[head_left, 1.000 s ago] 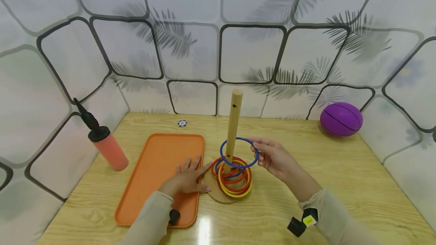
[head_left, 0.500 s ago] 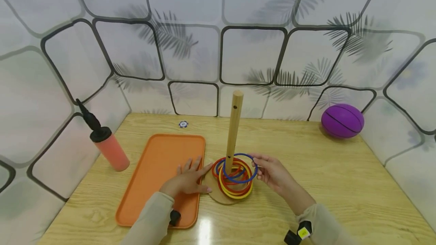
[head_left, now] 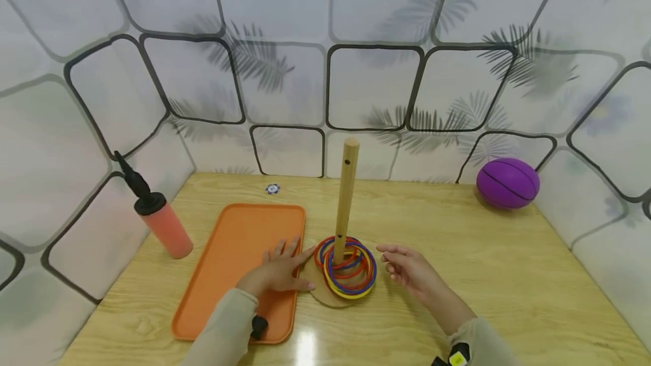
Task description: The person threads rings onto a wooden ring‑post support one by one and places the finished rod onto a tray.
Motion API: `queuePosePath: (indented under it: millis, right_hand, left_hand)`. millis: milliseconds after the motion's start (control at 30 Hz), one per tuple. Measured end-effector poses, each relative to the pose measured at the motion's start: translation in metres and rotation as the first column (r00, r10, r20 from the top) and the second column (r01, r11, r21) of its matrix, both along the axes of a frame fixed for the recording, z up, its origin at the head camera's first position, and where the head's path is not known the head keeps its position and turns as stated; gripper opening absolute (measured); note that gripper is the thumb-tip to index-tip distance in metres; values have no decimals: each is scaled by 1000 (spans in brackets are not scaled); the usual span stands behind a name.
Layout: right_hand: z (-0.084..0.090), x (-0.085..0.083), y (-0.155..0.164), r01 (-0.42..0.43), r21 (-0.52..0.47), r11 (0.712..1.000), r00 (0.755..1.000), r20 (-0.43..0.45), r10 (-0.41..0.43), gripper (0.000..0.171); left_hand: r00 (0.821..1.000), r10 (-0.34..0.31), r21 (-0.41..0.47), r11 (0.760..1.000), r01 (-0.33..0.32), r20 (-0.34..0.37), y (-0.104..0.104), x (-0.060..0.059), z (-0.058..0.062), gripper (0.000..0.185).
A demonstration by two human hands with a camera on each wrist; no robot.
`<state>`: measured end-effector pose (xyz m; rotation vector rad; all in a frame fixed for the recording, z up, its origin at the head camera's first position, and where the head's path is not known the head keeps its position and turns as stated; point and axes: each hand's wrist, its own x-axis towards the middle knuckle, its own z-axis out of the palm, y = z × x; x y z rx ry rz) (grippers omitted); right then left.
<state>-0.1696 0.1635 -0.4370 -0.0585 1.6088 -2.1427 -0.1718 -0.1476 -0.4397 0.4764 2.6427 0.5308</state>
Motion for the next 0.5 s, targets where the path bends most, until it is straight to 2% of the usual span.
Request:
queuePosePath:
  millis: [167,300,367,500]
  right_hand:
    - [0,1,9,32,3,999,999,3,-32,22]
    - [2,4,18,24,1,1000,1000,-4,-24,21]
    - [3,5,22,13,-8,1000,1000,-7,-14,21]
    - [4,6,29,-27,-54,998,999,-35,25,24]
  left_hand:
    - [1000,-17,30,999,17,-16,-12,2,3,80]
    - [998,-32,139,989,38,-47,-31,3,6,78]
    - [998,-14,215,976,28,-69,-43,4,6,76]
    - [993,67,331,943,-32,-93,-75,9,8,74]
